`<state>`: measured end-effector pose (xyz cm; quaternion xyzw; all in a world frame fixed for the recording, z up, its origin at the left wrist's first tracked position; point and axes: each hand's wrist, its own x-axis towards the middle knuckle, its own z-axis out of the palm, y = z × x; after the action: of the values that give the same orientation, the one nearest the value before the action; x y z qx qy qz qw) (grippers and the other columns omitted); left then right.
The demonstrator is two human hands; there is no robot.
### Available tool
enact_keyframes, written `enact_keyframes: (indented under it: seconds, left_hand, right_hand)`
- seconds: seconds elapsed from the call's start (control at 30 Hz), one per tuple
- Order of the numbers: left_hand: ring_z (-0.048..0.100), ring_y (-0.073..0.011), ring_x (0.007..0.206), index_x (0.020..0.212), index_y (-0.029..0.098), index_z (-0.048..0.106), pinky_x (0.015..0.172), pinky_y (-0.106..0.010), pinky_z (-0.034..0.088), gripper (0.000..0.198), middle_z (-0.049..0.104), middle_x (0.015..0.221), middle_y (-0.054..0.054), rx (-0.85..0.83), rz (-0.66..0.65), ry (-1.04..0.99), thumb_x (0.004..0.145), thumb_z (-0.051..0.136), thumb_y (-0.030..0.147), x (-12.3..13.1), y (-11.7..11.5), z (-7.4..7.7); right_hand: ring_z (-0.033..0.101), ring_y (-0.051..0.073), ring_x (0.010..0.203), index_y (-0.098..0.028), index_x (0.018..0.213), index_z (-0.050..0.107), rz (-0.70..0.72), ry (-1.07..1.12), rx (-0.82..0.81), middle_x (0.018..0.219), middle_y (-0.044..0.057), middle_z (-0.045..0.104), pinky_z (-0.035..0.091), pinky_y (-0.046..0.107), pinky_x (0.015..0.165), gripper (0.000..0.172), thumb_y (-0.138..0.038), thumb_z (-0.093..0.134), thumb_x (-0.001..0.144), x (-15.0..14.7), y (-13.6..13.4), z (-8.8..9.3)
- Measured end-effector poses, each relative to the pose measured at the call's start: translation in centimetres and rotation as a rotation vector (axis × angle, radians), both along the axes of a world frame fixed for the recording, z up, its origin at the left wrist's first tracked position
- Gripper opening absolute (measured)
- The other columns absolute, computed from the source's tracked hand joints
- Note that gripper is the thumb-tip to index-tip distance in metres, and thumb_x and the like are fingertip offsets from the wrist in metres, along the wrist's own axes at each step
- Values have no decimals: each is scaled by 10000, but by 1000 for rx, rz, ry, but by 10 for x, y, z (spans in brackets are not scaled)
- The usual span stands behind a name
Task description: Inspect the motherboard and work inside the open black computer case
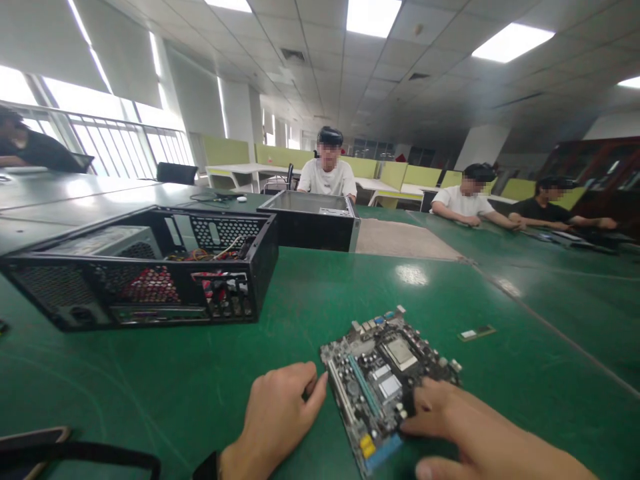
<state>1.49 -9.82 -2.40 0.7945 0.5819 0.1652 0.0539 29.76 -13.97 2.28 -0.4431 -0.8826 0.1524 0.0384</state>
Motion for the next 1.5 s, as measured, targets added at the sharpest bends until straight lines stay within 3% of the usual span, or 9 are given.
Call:
enact_keyframes:
  seconds: [0.23,0.47,0.6,0.73,0.93,1.03,1.17,1.33,1.5]
  left_hand:
    - [563,-162,591,648,208,512,559,-297,268,355,631,655,0,19,-20,-3,929,366,368,0,1,-1]
    - [552,-159,578,626,203,492,553,-302,260,369,619,641,-1,29,-23,-8,929,370,375,1,1,-3]
    - [550,-157,582,632,203,500,554,-299,263,364,615,636,1,47,-41,-13,930,374,371,1,2,-4]
    - [540,-151,566,634,204,513,549,-299,264,367,612,624,-1,68,-39,-10,930,374,371,-1,2,-6]
    - [548,-148,567,630,206,515,549,-298,272,362,621,626,-1,76,-24,-18,930,378,357,-1,4,-7]
    - [555,-149,571,639,209,518,548,-296,278,355,625,632,1,66,-26,-27,931,374,349,-2,5,-8]
    - [550,-145,559,631,210,511,536,-296,268,356,623,626,1,52,-19,-37,929,372,346,-4,6,-10]
    - [547,-149,567,623,208,498,544,-301,263,360,611,618,5,57,-31,-43,930,379,355,-3,7,-10]
    - [547,-149,568,627,206,500,543,-302,252,364,609,622,3,65,-35,-49,934,376,357,-3,6,-10]
  right_hand:
    - [429,327,1174,-270,1062,710,234,-155,301,1264,111,553,266,537,1007,567,-653,333,884,-69,89,-10]
    - [446,311,1147,-255,1057,718,-48,-308,358,1212,116,586,343,491,943,599,-601,246,929,-6,157,-14]
    - [506,301,997,-211,857,754,-217,-326,275,1039,139,623,401,478,847,683,-607,202,928,55,148,-13]
    - [521,270,898,-234,702,720,-173,-242,181,929,105,623,417,471,815,608,-597,283,917,82,85,-11]
    - [428,364,1217,-339,988,713,99,-95,176,1359,30,522,316,593,1003,437,-649,449,830,17,5,-11]
    - [332,351,1322,-306,1025,718,270,-81,164,1452,14,427,195,583,1090,481,-625,390,876,-38,39,-6]
    - [304,340,1335,-246,966,748,271,-151,284,1423,68,457,197,558,1083,545,-567,309,930,-72,136,-1]
    - [417,356,1230,-200,862,771,-53,-343,335,1274,129,576,311,551,1009,632,-557,255,940,6,190,-5]
    - [341,365,1311,-334,909,750,-121,-290,251,1396,22,492,275,611,1034,410,-548,400,901,97,78,-21]
